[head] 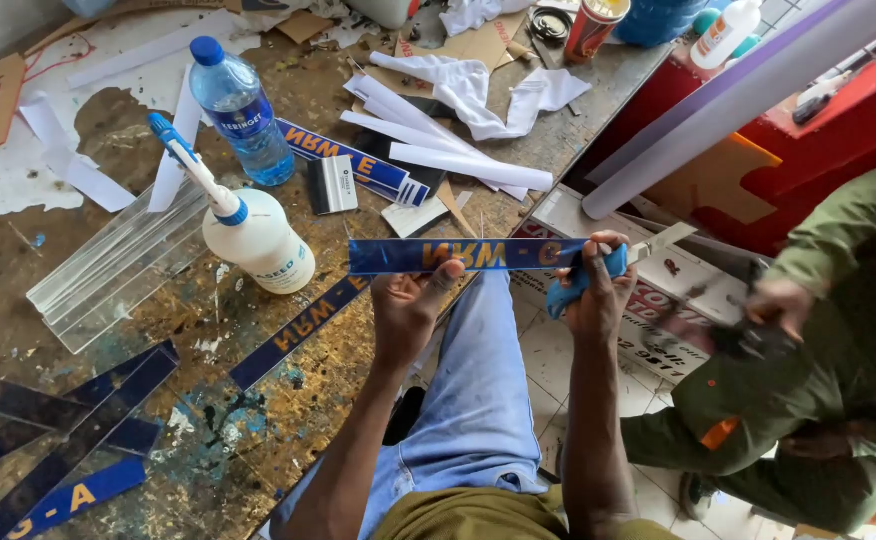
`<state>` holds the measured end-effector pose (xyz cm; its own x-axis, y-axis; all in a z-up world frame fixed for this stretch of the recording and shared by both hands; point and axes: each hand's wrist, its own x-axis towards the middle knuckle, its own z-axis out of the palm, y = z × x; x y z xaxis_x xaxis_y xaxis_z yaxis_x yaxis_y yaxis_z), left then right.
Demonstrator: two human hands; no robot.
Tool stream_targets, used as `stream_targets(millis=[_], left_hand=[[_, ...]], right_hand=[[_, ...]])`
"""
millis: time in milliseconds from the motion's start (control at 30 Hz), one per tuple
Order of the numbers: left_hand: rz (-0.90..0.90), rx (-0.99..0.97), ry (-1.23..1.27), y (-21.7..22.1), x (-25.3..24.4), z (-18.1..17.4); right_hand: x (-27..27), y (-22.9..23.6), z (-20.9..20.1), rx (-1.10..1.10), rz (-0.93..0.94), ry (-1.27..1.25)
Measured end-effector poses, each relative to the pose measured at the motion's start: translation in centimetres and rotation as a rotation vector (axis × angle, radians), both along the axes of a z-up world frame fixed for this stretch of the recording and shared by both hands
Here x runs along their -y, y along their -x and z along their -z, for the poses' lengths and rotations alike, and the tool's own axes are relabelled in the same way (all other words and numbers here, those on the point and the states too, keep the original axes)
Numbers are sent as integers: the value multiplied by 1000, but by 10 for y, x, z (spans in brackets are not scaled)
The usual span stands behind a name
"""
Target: Trimming and weeding excess vinyl from blue signage strips using a small blade on a workbench.
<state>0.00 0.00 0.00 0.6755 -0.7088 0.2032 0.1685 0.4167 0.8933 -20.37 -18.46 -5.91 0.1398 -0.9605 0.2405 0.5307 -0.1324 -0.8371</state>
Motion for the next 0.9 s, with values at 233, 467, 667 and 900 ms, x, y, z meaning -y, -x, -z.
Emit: stream_targets(millis=[233, 467, 667, 900], left_hand=[[-100, -9, 20, -9, -9, -20], [-242, 9, -23, -35, -32, -1], [-335, -100, 64, -71, -69, -5], [-218, 122, -146, -70, -112, -35]], right_hand=[[2, -1, 4, -11, 2, 9], [-6, -11, 2, -23, -29, 3], [-9, -15, -2, -25, -23, -20], [-35, -34, -5, -35, -59, -22]])
